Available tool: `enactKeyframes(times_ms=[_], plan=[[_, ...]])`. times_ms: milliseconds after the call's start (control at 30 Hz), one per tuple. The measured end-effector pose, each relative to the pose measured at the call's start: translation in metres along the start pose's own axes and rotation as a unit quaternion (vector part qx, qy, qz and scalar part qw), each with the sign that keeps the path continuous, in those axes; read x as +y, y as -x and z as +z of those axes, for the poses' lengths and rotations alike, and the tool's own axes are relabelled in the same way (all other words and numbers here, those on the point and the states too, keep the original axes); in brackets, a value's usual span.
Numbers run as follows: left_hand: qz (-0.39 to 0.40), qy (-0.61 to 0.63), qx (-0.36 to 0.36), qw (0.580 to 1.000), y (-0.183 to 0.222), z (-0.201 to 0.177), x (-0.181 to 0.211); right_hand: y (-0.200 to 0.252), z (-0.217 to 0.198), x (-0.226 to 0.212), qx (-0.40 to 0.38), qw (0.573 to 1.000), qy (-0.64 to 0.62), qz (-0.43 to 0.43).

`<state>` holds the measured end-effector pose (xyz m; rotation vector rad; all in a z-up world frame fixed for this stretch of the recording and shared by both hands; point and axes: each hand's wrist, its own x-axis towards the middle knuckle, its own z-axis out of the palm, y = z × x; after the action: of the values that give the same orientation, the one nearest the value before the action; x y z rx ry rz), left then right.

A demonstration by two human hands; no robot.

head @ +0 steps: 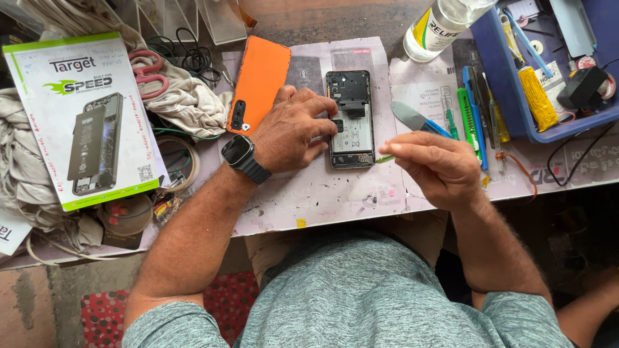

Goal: The person uses a green screwdriver to remove screws from the internal frame of a disassembled smartphone. They carefully unscrew multiple fasteners around the battery and motherboard area, then lift the phone to inspect the interior.

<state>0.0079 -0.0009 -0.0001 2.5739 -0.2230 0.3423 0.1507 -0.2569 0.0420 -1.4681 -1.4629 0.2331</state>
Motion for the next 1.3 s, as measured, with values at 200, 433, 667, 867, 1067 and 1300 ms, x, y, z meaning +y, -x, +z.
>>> enactKeyframes(times_ms=[200, 433, 667, 867, 1067, 1300], plan=[[-0.004, -0.001, 0.001, 1.000, -0.001, 0.000, 0.001, 0.000, -0.001, 0.006, -0.002, 1.000, -0.023, -0.008], [-0.011, 0.003, -0.007, 1.000, -0.001, -0.002, 0.003, -0.001, -0.003, 0.001, 0.006, 1.000, -0.016, 0.009], [-0.009, -0.004, -0.005, 1.000, -0.001, -0.002, 0.004, -0.002, -0.007, 0.002, -0.022, 0.999, -0.020, -0.013], [-0.005, 0.000, -0.006, 1.000, -0.001, -0.002, 0.003, -0.002, -0.009, 0.002, -0.014, 1.000, -0.008, -0.023], [-0.007, 0.003, -0.008, 1.000, 0.000, -0.003, 0.003, 0.001, -0.005, 0.004, 0.001, 1.000, -0.027, -0.006], [-0.013, 0.001, -0.011, 1.000, -0.001, -0.002, 0.003, 0.002, -0.007, 0.002, -0.008, 1.000, -0.018, -0.009]])
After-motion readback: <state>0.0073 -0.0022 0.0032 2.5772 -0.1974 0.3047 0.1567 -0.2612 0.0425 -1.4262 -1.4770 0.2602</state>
